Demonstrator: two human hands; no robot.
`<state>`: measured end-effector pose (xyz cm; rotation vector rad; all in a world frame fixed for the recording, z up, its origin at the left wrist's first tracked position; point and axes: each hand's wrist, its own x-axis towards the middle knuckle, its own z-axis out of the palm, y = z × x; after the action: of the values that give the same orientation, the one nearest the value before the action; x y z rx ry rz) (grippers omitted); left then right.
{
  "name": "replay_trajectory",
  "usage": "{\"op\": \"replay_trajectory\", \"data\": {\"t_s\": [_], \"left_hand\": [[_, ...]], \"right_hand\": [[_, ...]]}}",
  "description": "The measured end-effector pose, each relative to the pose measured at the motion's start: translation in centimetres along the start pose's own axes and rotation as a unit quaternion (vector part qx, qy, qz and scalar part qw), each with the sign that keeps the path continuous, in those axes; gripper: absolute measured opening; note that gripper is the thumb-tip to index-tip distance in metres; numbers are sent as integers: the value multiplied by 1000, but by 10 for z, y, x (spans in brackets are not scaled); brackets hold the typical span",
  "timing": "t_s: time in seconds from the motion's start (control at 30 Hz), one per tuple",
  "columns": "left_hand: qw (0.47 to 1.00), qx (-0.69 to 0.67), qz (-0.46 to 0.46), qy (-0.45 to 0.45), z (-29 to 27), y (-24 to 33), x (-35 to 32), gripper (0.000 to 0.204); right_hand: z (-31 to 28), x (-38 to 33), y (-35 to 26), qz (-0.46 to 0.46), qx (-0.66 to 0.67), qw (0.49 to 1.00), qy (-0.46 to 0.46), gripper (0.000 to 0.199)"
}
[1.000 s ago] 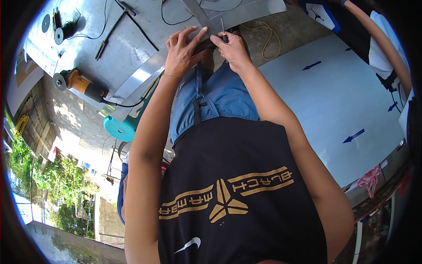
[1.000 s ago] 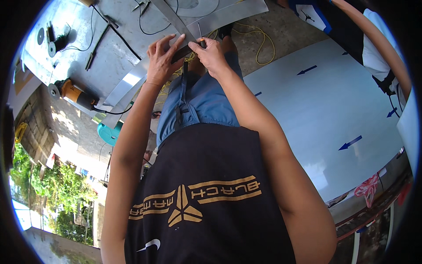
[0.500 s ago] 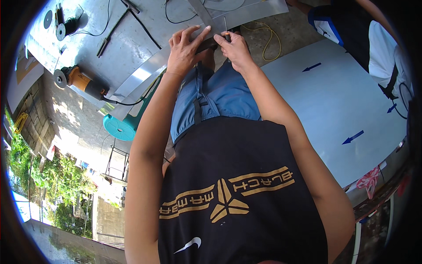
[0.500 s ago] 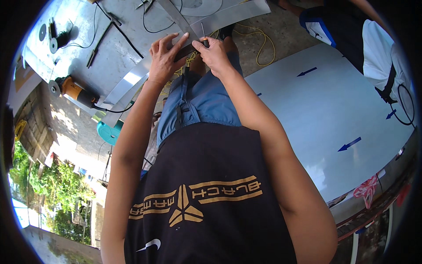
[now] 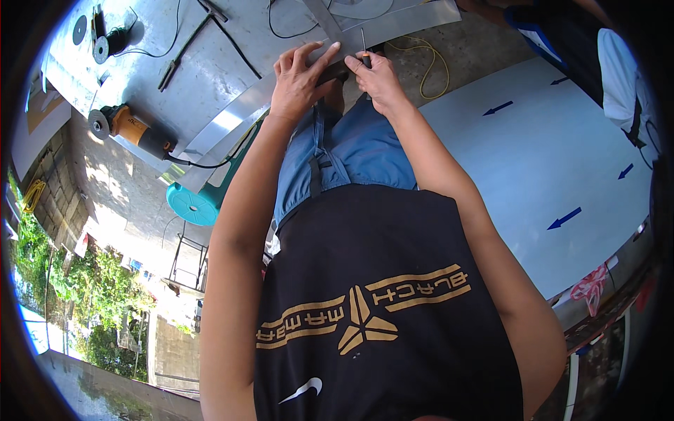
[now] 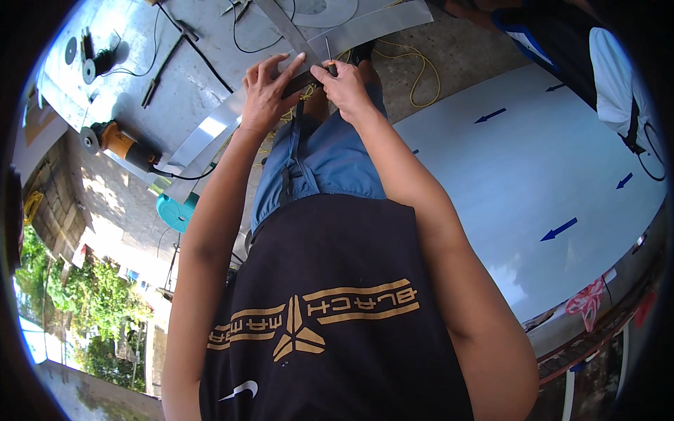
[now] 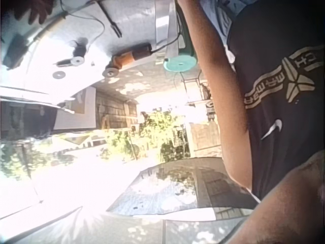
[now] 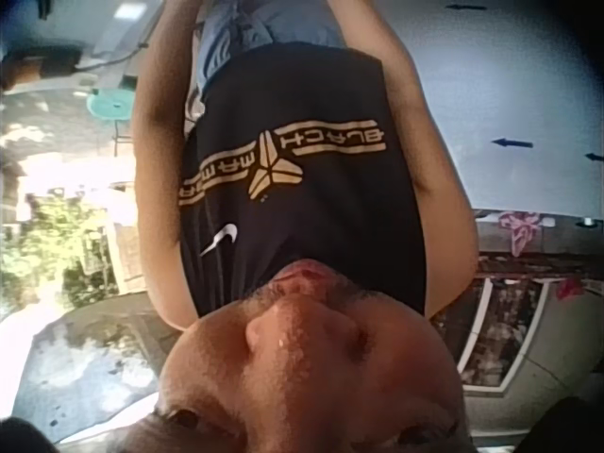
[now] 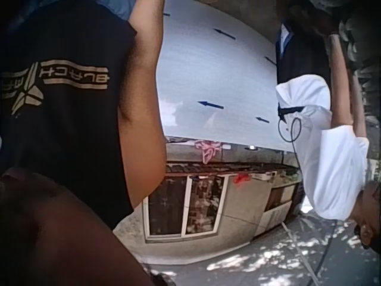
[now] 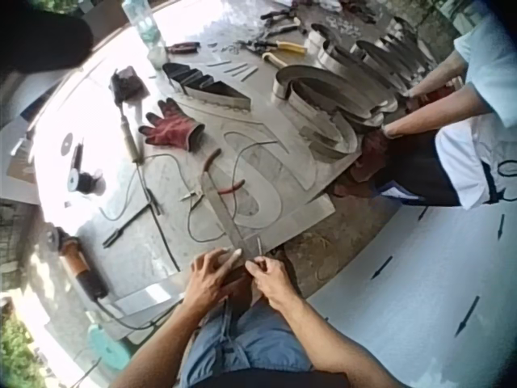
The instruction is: Assemble a large dimensional sign by positioning and securing metal/plastic letter forms on a backing panel.
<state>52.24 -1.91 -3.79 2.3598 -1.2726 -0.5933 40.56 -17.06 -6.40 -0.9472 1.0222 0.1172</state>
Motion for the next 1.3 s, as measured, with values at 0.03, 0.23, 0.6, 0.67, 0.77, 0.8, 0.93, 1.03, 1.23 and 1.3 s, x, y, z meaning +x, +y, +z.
{"op": "replay_trajectory", "data": {"t_s": [0.03,0.23,0.6,0.67,0.77,0.8,0.93,1.03,1.23,1.3], "left_hand": [[1000,-18,-3,-2,0,0,0,86],[1000,-8,-5,-3,0,3,1,87],[1000,4,-2,-9,-1,8,2,83],[1000,16,3,-10,-2,9,3,83],[1000,11,1,-9,-1,10,2,83],[1000,-4,-2,-10,-1,9,3,84],[1000,12,3,-9,-2,11,3,81],[1000,10,4,-9,-3,11,4,81],[1000,8,4,-7,-3,12,3,81],[1000,11,4,-6,-2,12,3,81]], "right_hand": [[-1,0,0,6,5,1000,-4,18],[-5,-1,-1,8,18,1000,-10,18],[-10,-3,-7,28,27,999,-19,17],[-10,-3,-7,29,22,999,-13,17],[-11,-4,-9,34,17,999,-12,18],[-11,-4,-9,32,21,999,-12,18],[-12,-5,-9,34,27,999,-14,17],[-12,-4,-10,36,28,999,-15,16],[-13,-4,-10,34,24,999,-16,17],[-13,-4,-10,34,24,999,-18,16]]}}
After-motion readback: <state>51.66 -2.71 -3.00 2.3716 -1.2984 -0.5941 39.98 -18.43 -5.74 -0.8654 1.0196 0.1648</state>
